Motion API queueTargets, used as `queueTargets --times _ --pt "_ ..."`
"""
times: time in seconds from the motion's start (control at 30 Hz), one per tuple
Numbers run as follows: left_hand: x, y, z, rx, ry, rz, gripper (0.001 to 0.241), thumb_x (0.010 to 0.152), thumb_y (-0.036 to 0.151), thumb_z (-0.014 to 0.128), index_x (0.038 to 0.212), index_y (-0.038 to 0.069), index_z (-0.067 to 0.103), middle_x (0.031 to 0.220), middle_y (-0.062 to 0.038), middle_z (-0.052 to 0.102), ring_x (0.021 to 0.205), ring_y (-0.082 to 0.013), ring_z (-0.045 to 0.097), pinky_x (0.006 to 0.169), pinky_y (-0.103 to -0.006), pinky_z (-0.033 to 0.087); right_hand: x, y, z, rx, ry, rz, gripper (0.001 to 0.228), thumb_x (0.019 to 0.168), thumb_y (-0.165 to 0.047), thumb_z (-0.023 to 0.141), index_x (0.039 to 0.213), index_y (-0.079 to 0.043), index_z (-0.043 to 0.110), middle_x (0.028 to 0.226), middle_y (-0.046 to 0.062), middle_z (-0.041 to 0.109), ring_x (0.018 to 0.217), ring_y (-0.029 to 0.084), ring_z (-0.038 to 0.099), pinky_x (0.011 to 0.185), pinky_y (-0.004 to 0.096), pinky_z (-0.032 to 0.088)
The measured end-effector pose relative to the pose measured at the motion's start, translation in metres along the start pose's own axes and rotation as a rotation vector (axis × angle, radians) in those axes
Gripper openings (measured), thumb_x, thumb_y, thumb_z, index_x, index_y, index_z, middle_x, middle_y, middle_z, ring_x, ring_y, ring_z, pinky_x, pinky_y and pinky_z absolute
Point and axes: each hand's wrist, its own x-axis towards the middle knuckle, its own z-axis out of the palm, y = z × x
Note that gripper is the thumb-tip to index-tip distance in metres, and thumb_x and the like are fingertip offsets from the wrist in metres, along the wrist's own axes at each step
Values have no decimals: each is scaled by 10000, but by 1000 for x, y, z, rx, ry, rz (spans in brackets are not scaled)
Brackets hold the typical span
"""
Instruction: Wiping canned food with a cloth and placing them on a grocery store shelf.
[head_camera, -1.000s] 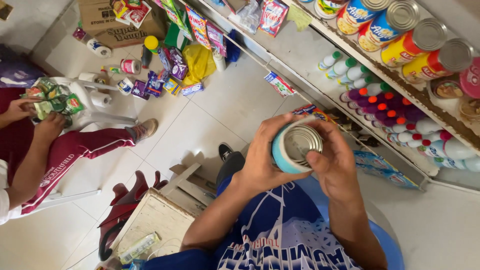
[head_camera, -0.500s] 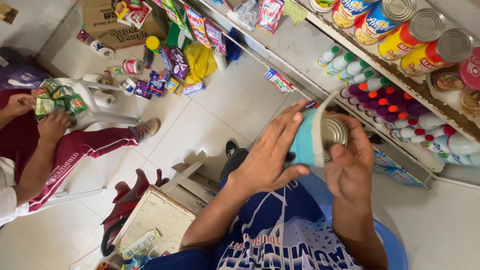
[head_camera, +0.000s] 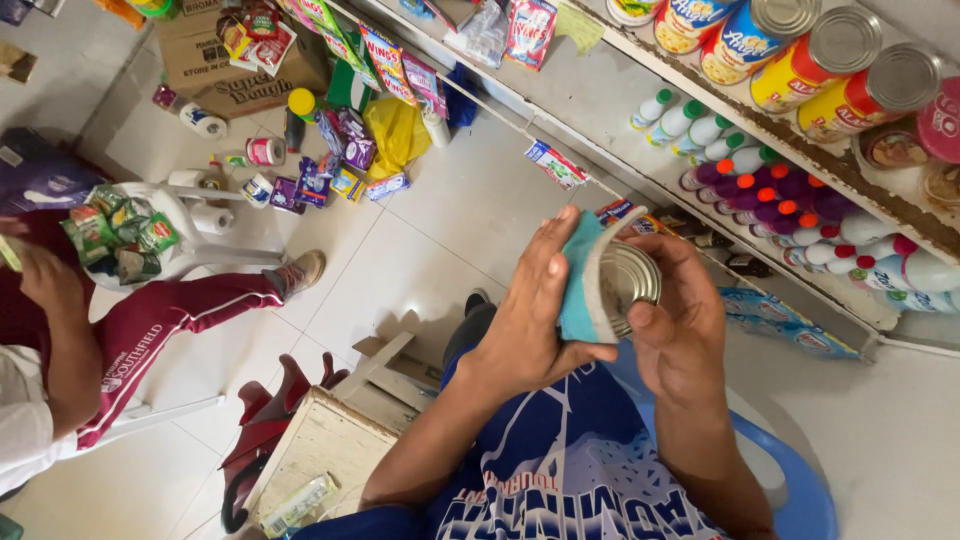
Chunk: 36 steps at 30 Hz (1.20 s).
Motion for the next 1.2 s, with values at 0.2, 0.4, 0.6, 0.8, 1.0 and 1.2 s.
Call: queueTargets --times 0.2,0.4,0.6,0.8,1.0,1.2 --pt "-2 -8 -2 -23 1 0 700 1113 427 374 1657 85 97 1620 -412 205 1530 -582 237 1234 -746 250 1 6 3 17 92 -1 699 769 -248 797 1329 43 497 1211 177 592 1088 244 637 956 337 572" --pt "-3 0 -11 -3 -42 -60 695 1132 480 291 1671 94 83 1676 -364 117 1578 -535 143 1268 -728 176 3 3 23 53 157 -13 609 822 -254 782 1305 11 523 1193 137 615 1060 213 663 918 320 597" --pt "5 9 -25 -2 -105 -128 698 1146 424 327 1637 -22 110 1679 -370 105 1590 -517 173 1299 -664 215 8 7 23 46 178 -49 591 837 -215 767 1319 4 505 1152 112 600 1054 207 667 916 324 618" --pt "14 3 -40 -97 -71 -229 709 1157 436 254 1635 -53 71 1717 -281 115 1617 -406 153 1341 -543 156 4 11 39 85 130 -23 625 789 -190 789 1305 14 501 1156 146 608 1078 235 658 926 345 607" --pt "14 9 -48 -109 -108 -258 705 1153 452 246 1630 -48 107 1713 -283 120 1614 -449 148 1345 -570 152 15 13 38 66 134 -66 608 849 -209 736 1347 13 469 1248 173 597 1166 249 629 1000 375 596" --pt "19 5 -60 -101 -117 -243 848 1114 587 218 1621 -79 80 1706 -290 138 1612 -451 166 1345 -570 174 16 20 42 3 87 -41 613 834 -220 734 1327 8 451 1230 191 592 1151 290 624 1010 399 590"
